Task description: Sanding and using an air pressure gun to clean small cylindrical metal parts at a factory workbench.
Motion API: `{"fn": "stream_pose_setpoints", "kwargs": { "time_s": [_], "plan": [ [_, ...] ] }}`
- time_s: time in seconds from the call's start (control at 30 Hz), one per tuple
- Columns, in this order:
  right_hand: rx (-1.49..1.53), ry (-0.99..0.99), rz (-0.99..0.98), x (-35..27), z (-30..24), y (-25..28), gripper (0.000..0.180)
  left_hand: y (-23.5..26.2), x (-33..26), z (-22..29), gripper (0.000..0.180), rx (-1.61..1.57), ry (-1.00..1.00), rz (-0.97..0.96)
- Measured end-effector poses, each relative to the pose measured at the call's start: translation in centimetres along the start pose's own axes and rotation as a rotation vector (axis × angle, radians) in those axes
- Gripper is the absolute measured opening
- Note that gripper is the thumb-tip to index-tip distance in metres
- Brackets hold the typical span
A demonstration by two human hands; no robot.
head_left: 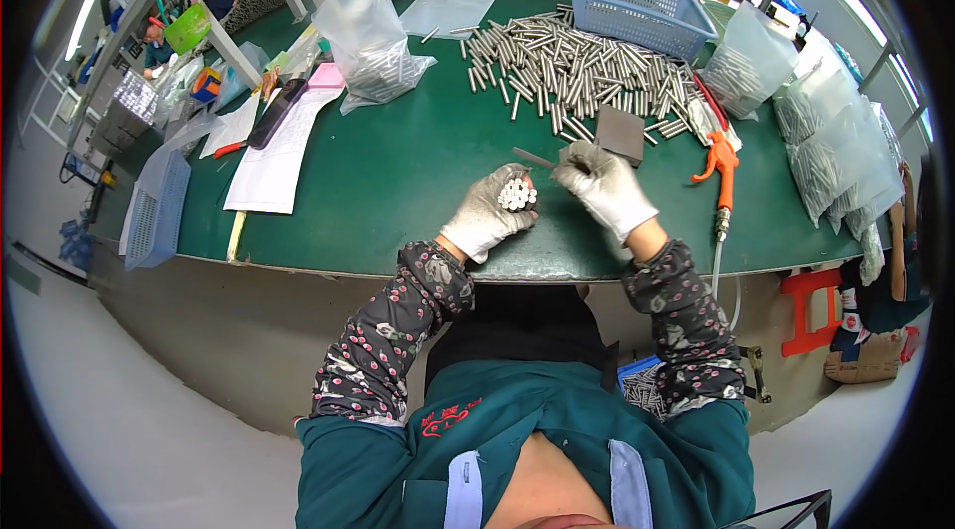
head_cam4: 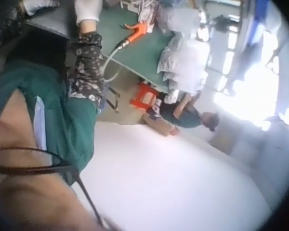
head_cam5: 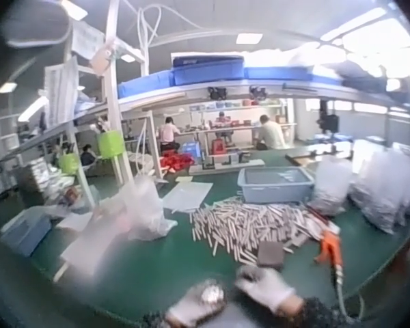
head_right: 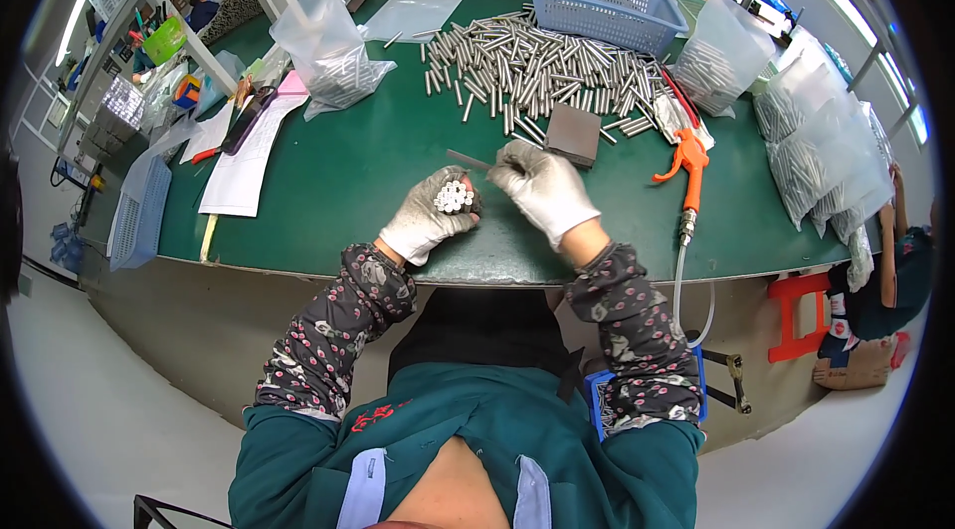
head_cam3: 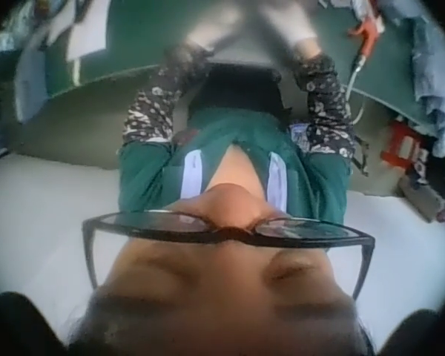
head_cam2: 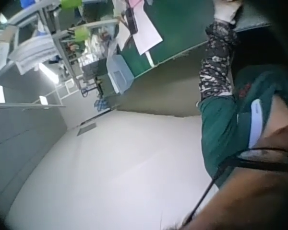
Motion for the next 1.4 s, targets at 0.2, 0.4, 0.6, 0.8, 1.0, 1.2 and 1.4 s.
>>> {"fn": "stream_pose_setpoints", "kwargs": {
  "time_s": [0.2,0.4,0.6,0.8,1.0,1.2,1.4],
  "plan": [
    [-0.218,-0.073,-0.289,0.8,0.3,0.9,0.022,-0.4,-0.4,0.7,0.049,-0.082,0.007,0.014],
    [-0.654,0.065,-0.378,1.1,-4.0,-0.4,0.026,-0.5,-0.4,0.8,0.047,-0.109,0.003,0.004],
    [-0.702,0.120,-0.469,2.5,-3.4,-1.6,0.031,-0.4,-0.2,0.7,0.047,-0.024,0.014,-0.004],
    [-0.592,0.212,-0.548,2.6,-6.1,-3.0,0.029,0.2,-0.3,-0.1,0.048,-0.004,0.039,0.010],
    [-0.762,0.100,-0.457,4.3,-3.6,-0.4,0.030,-0.4,-0.2,0.6,0.048,-0.078,0.051,0.011],
    [-0.846,0.067,-0.441,4.1,-4.1,-0.8,0.032,0.0,0.1,0.3,0.046,0.045,-0.003,0.005],
    [-0.696,0.305,-0.481,2.1,-6.2,-3.7,0.023,0.1,0.0,0.2,0.046,0.071,-0.040,-0.030]
  ]
}}
Point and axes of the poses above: each hand's wrist, its own x-axis towards the middle knuckle, its own y-axis out of the back of the hand, z = x × y, the point moved 9 cm from there along x, towards the middle knuckle, and after that the axes turned 4 degrees about -y, right-handed, at the moved point
